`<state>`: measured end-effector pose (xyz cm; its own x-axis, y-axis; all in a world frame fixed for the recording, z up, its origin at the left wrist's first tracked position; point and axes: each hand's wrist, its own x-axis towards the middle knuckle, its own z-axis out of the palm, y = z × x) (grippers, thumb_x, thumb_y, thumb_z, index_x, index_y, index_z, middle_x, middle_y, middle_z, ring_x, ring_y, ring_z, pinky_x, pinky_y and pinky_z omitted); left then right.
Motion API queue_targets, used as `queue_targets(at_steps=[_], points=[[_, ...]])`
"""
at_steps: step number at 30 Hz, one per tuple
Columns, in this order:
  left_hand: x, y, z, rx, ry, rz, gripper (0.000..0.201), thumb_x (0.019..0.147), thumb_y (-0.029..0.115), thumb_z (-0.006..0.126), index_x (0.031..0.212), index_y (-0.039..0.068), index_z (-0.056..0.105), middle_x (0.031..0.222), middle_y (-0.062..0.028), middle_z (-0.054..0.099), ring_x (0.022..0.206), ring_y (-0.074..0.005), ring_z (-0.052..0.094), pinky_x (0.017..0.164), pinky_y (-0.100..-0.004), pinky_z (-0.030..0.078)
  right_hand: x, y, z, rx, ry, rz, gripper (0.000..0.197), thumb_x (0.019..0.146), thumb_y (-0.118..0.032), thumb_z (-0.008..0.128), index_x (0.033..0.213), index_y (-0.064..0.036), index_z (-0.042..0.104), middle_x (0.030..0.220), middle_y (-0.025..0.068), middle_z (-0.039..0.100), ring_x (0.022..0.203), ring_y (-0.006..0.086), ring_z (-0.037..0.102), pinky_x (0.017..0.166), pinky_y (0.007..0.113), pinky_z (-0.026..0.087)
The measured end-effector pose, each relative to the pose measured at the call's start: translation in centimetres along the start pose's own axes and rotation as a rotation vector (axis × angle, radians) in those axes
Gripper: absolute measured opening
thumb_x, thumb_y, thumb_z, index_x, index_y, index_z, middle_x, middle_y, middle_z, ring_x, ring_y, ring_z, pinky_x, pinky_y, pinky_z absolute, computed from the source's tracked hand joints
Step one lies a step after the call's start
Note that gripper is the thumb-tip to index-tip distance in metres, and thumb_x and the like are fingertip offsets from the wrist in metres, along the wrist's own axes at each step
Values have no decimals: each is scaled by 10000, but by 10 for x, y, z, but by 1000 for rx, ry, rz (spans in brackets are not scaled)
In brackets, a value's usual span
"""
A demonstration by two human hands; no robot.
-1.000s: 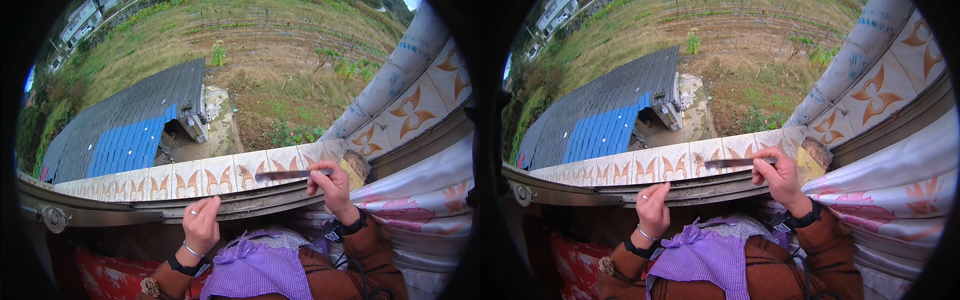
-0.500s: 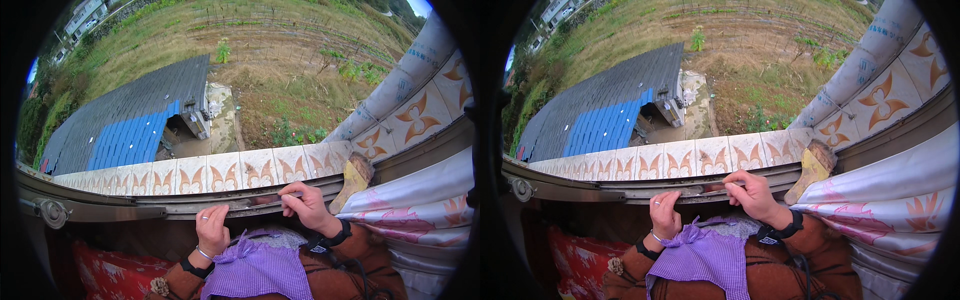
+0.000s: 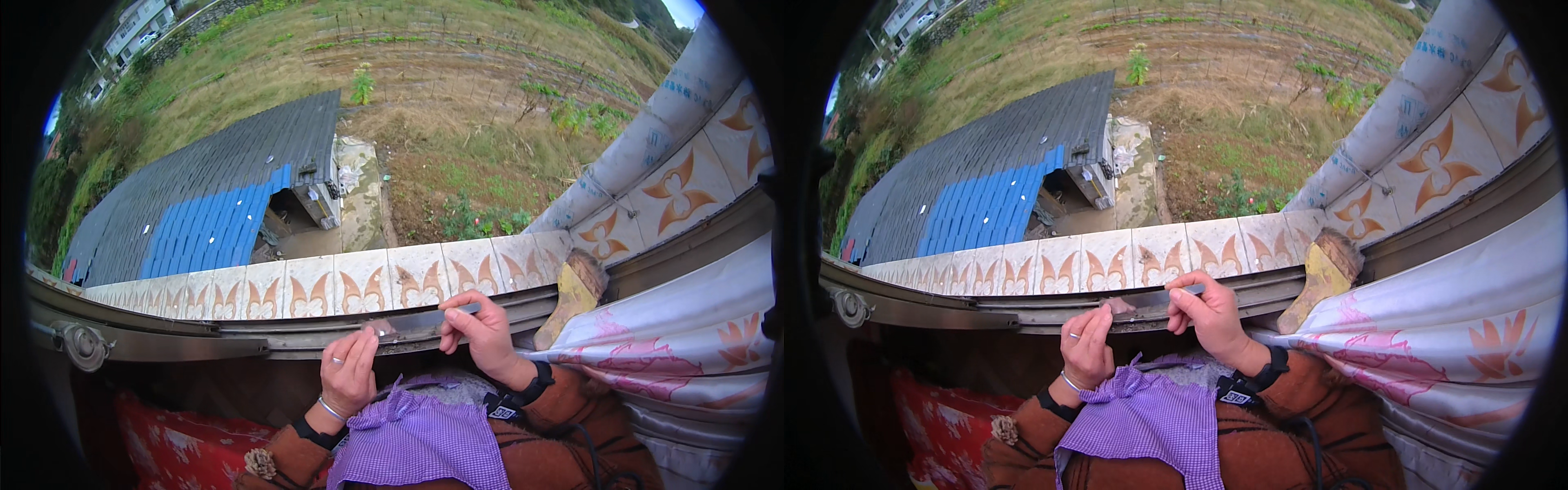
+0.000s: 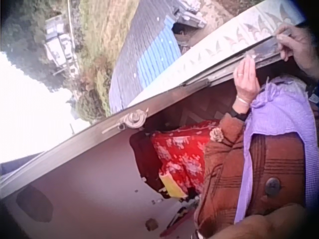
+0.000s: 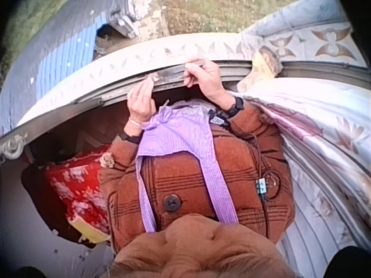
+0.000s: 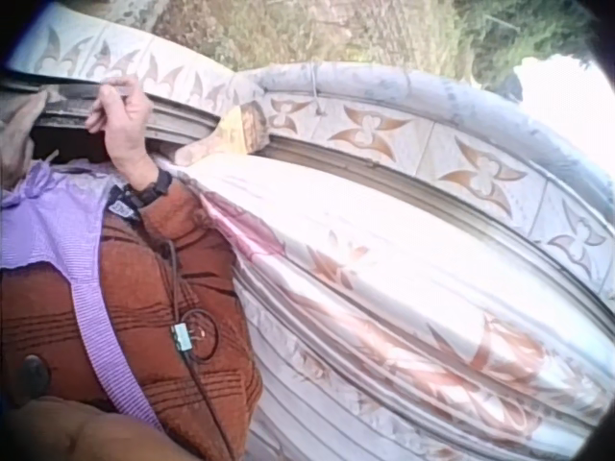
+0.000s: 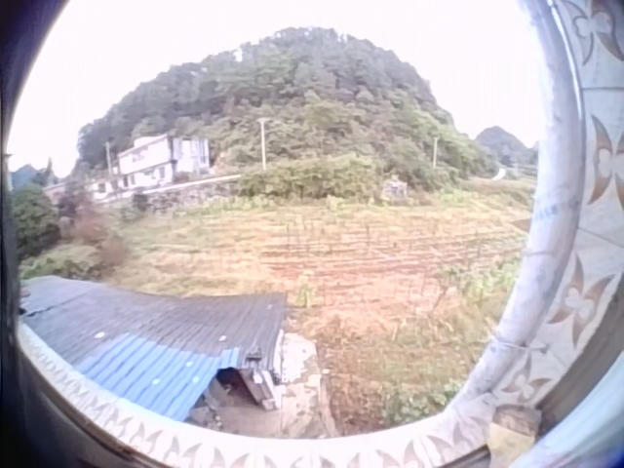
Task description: The person cleans a tiled window sill using a brush and a scraper. They first brush the surface to remove loose debris, then use a metal scraper to remove stuck-on material from the sill and track.
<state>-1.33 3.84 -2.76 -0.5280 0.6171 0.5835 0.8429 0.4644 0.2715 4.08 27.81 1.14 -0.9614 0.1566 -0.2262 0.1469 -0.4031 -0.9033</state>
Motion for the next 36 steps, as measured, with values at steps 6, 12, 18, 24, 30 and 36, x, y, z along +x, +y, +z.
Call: queue_targets(at_steps=[6,12,18,24,30,36], points=[[32,-11,-11,25,-6,-69,522,678,-63,564,1191,-25,656,1203,-144,687,1094,-294,645,959,-434,454,-5,-37,-22,-517,145,-479,113,971,-50,609,1057,18,639,766,52,649,629,85,635,575,223,519],[17,7,1,-230,-129,-24,480,655,-54,583,1122,6,673,1075,-102,718,1021,-272,667,921,-420,490,-25,-65,-40,-609,-28,-379,99,968,-43,597,1033,14,645,757,34,651,614,91,621,568,233,503],[3,3,0,-219,-51,-29,482,639,-63,587,1105,21,679,1094,-99,721,1007,-277,674,903,-421,494,-26,-74,-37,-1020,-181,-522,104,854,-59,688,954,-34,671,826,128,657,716,317,661,631,368,517],[4,4,-7,-209,42,-139,404,721,-97,623,1107,10,679,1061,-126,723,889,-299,670,781,-377,516,-3,-48,-18,-1141,-224,-680,105,845,-86,721,928,-47,670,860,99,650,784,289,654,665,370,518],[33,19,-37,-629,48,-365,339,832,-40,710,1166,-15,657,960,-144,703,733,-210,647,663,-307,531,6,-43,-1,-1122,-314,-902,150,829,-126,733,895,-62,615,812,85,624,785,292,640,704,388,502],[50,25,-48,-724,-53,-147,202,864,18,741,1058,-23,702,808,-72,678,665,-106,635,563,-217,496,-17,-34,14,-1313,-609,-613,255,876,-259,695,822,-76,525,729,129,618,666,330,652,616,473,502]])
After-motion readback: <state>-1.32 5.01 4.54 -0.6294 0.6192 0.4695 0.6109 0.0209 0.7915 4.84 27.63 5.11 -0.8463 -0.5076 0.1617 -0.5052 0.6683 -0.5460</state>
